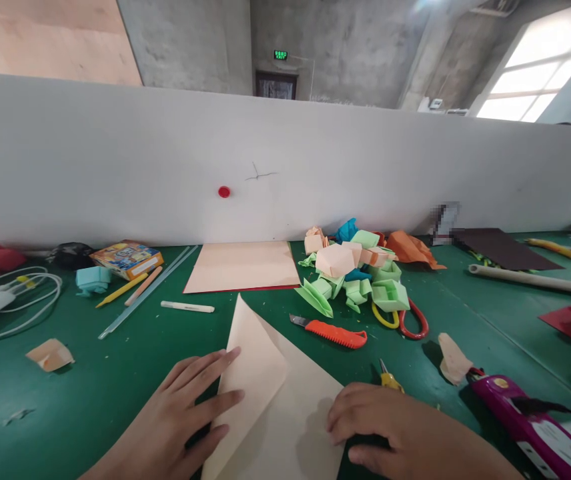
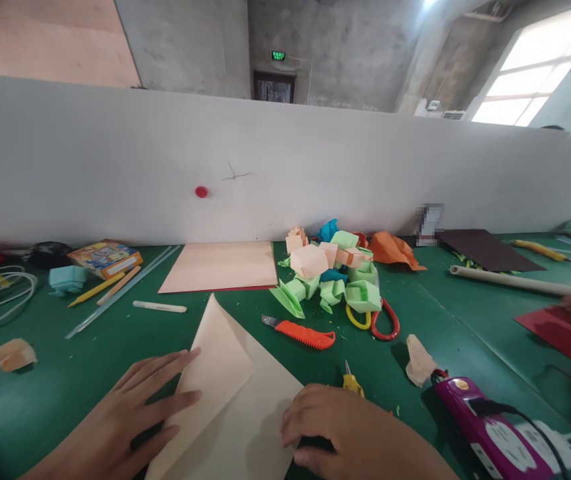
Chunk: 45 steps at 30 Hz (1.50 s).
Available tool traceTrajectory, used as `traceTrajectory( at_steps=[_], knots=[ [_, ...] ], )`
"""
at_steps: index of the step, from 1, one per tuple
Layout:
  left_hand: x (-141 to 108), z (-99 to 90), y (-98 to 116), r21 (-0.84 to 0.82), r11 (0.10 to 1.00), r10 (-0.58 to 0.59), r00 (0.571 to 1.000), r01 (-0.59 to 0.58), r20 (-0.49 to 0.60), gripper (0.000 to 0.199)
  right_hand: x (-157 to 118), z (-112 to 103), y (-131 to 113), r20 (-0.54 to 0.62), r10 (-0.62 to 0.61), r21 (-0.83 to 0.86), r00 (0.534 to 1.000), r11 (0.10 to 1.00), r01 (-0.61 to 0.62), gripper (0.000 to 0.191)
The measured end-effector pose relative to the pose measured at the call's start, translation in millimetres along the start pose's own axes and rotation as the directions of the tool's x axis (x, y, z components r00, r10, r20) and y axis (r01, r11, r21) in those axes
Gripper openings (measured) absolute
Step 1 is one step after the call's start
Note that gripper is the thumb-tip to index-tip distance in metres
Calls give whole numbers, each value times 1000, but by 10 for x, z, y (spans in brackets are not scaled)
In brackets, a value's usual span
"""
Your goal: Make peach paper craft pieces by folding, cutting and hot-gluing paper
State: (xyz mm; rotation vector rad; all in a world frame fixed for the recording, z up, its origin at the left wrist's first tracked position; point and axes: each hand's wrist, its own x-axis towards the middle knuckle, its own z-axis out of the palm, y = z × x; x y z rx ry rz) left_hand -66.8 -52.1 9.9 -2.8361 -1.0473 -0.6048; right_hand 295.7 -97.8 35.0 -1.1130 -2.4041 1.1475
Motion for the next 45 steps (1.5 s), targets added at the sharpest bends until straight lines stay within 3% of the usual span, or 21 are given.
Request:
traceTrajectory(
  at_steps=[9, 17, 27, 32, 38, 42, 45],
  knots=[
    [-50, 52, -13, 70, 997, 36, 999, -36, 4, 41, 5, -3, -4, 3, 3, 4, 1000, 1000, -3, 21],
    [-62, 101, -56, 52, 999, -15, 1000, 14, 9, 47, -9, -8, 4, 2, -3, 5, 1000, 1000, 3, 23],
    [-75, 84, -163, -61, 997, 53, 979, -42, 196, 58, -23, -22, -5, 31, 29, 25, 999, 999, -29, 23],
    [-53, 39, -189, -137, 987, 112, 967, -82, 231, 65, -20, -26, -4, 25, 30, 25, 999, 999, -31, 24],
    [-79, 68, -146, -156, 988, 52, 977, -20, 205, 57, -13, -35, -14, 28, 29, 26, 999, 999, -30, 25],
    [-69, 82, -173, -106, 991, 102, 963, -77, 251, 61, -21, -38, -14, 31, 37, 22, 999, 999, -37, 25],
    [-62, 73, -159, -99, 994, 62, 978, -43, 199, 56, -24, -35, -10, 28, 37, 22, 999, 999, -37, 25]
  ],
)
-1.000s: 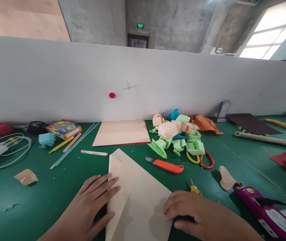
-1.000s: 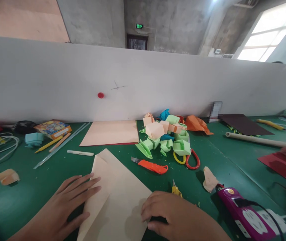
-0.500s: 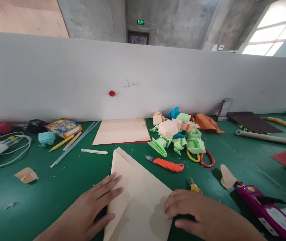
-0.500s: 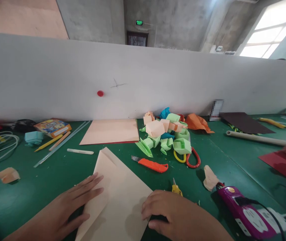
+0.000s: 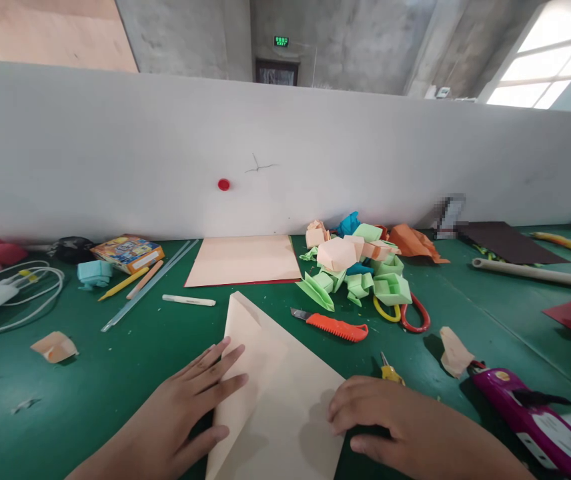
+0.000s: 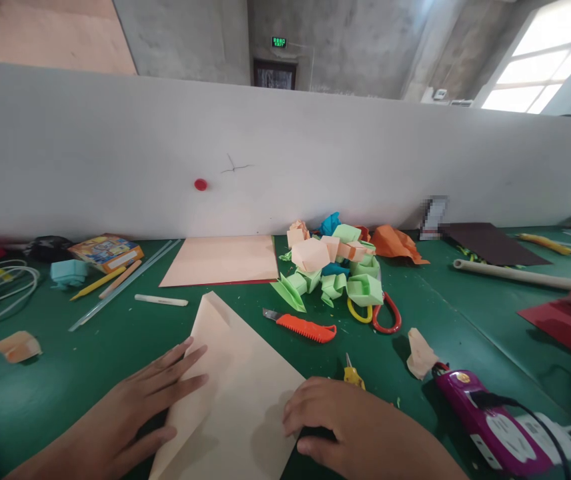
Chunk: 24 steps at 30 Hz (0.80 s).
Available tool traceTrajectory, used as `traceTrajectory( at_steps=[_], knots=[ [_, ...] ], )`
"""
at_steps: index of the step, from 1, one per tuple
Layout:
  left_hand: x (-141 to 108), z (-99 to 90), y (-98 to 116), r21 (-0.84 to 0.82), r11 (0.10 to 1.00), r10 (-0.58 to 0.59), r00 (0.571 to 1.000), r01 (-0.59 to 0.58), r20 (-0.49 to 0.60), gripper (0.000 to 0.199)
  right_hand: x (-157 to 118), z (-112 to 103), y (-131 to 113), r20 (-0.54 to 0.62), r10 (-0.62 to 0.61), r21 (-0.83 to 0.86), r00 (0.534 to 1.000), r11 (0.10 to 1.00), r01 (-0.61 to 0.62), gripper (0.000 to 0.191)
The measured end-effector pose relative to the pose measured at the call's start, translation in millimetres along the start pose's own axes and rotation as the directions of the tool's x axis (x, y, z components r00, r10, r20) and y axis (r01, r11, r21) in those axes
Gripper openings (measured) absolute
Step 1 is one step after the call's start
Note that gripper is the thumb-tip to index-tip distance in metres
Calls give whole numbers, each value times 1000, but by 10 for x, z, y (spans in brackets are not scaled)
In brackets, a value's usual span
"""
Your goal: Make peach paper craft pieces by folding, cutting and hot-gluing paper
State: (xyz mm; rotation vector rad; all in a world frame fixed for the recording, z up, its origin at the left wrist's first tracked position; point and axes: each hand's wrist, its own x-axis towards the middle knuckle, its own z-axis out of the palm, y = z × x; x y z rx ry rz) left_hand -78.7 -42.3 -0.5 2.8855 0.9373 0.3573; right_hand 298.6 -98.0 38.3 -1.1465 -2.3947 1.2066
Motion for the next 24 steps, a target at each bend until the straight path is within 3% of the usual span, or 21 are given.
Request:
traceTrajectory(
  at_steps=[3, 19, 24],
  knots=[
    [-1, -6, 37, -21, 999, -38, 998, 37, -46, 53, 0, 1, -2, 4, 6, 3, 1000, 1000, -6, 25],
    [73, -41, 21, -39, 999, 4, 999, -2, 51, 62, 13, -27, 20, 5, 25, 37, 1000, 999, -26, 24],
    [75, -27, 59, -59, 998, -6, 999, 9, 54, 69, 45, 14, -5, -10, 9, -31, 1000, 999, -9, 21]
  ],
)
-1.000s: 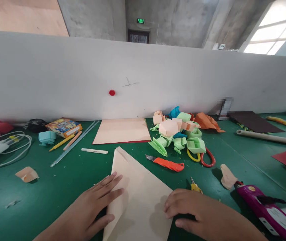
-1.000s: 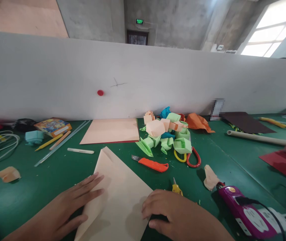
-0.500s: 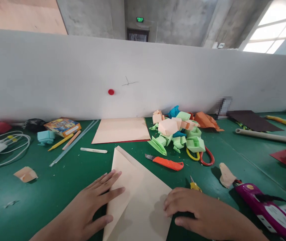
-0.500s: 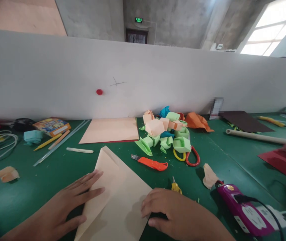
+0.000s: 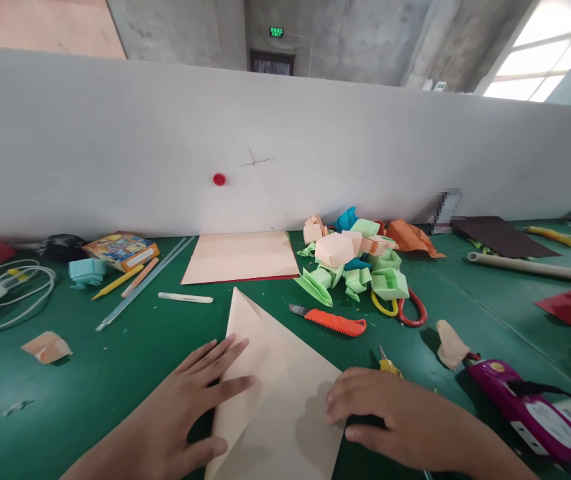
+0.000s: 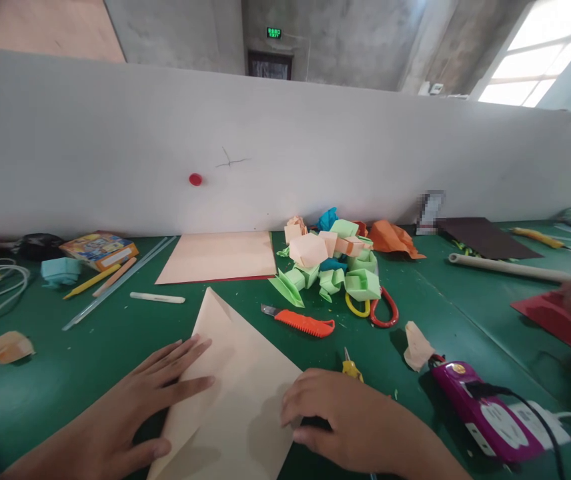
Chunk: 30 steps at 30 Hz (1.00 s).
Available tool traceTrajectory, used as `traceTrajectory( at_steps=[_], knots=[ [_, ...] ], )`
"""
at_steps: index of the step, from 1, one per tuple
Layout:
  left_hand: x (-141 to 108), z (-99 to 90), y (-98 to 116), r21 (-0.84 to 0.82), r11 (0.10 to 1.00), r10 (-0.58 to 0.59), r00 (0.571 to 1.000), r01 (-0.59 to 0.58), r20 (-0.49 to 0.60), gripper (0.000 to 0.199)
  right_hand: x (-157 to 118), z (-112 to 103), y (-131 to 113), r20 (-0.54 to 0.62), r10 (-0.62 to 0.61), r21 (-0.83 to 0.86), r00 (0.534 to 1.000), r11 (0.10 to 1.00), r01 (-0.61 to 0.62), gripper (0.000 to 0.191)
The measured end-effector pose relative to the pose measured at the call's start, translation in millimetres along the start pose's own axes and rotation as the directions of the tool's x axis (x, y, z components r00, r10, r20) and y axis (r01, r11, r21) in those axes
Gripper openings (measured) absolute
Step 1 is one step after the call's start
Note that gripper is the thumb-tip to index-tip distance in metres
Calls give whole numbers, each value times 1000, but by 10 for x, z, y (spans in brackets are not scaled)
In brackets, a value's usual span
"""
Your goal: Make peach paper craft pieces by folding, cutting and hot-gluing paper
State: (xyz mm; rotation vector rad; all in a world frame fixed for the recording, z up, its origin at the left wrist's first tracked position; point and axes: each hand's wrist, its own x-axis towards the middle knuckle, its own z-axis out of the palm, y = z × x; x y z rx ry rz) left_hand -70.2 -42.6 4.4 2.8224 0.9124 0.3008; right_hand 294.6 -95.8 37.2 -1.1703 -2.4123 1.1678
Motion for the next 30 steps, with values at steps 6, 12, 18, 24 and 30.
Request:
traceTrajectory(
  at_steps=[6, 12, 18, 24, 30],
  knots=[
    [23, 36, 13, 2, 1000, 4, 1000, -4, 2, 72, 68, 105, -122, -35, 28, -177, 999, 984, -33, 18],
    [71, 85, 69, 20, 1000, 13, 1000, -13, -2, 68, 239, 253, -247, -14, 107, -350, 994, 931, -105, 22],
    [145, 66, 123, 14, 1000, -13, 997, 12, 78, 69, 358, 422, -346, -70, 116, -453, 991, 881, -136, 49],
    [172, 41, 104, -2, 1000, -5, 991, 6, 136, 68, 475, 526, -402, -35, 77, -456, 996, 886, -85, 62],
    [200, 53, 118, 4, 1000, 5, 993, -5, 117, 68, 468, 518, -398, -52, 80, -433, 995, 897, -95, 59]
  ],
)
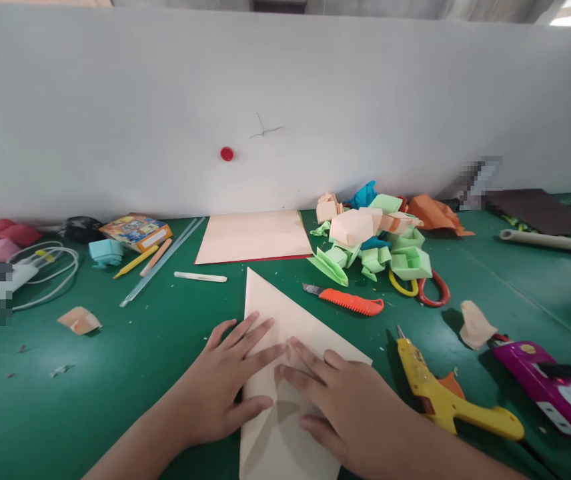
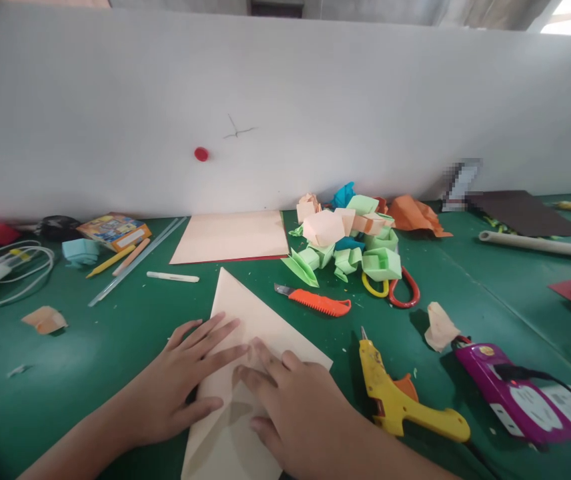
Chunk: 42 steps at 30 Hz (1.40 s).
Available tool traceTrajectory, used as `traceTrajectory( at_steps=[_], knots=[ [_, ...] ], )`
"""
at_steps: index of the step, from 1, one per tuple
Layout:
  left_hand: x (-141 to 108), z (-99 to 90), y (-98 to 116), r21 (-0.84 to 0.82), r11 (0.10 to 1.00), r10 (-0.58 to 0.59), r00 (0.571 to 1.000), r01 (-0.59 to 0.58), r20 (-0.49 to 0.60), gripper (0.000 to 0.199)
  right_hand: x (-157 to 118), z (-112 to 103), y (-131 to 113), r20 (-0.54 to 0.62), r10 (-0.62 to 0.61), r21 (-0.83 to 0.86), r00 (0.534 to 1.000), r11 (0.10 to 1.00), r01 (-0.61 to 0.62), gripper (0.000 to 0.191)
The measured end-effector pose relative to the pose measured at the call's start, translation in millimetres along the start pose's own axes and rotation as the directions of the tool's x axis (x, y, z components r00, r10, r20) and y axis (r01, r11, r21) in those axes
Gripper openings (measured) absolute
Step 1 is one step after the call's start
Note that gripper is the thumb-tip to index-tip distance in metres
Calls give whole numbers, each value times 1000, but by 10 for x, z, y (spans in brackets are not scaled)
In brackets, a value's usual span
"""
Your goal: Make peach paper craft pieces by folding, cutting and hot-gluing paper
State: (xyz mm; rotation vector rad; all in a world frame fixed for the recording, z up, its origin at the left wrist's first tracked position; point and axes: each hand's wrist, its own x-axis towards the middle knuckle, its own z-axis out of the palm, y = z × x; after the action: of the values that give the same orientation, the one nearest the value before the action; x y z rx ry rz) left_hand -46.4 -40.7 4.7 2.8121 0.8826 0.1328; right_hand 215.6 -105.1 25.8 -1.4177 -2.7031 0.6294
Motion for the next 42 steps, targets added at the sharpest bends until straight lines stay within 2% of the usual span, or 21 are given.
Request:
traceTrajectory(
  at_steps=[6, 14, 25, 29, 42],
  knots=[
    [23, 8, 37, 8, 1000, -7, 1000, 7, -31, 64, -17, -13, 40, -2, 10, 33, 1000, 999, -10, 59],
    [25, -8, 31, 6, 999, -35, 998, 35, 52, 62, -22, 29, 79, -1, 27, 37, 1000, 999, -27, 60],
    [11, 3, 16, -18, 1000, -21, 999, 21, 39, 63, -31, 13, 85, 15, -13, -3, 1000, 1000, 13, 60],
    [1, -19, 14, -4, 1000, -26, 997, 26, 67, 63, -26, -4, 77, 40, -6, -10, 999, 1000, 6, 59],
    [-21, -28, -2, -4, 1000, -20, 999, 20, 40, 63, -34, -15, 40, 50, -1, -27, 999, 1000, 3, 61]
  ],
)
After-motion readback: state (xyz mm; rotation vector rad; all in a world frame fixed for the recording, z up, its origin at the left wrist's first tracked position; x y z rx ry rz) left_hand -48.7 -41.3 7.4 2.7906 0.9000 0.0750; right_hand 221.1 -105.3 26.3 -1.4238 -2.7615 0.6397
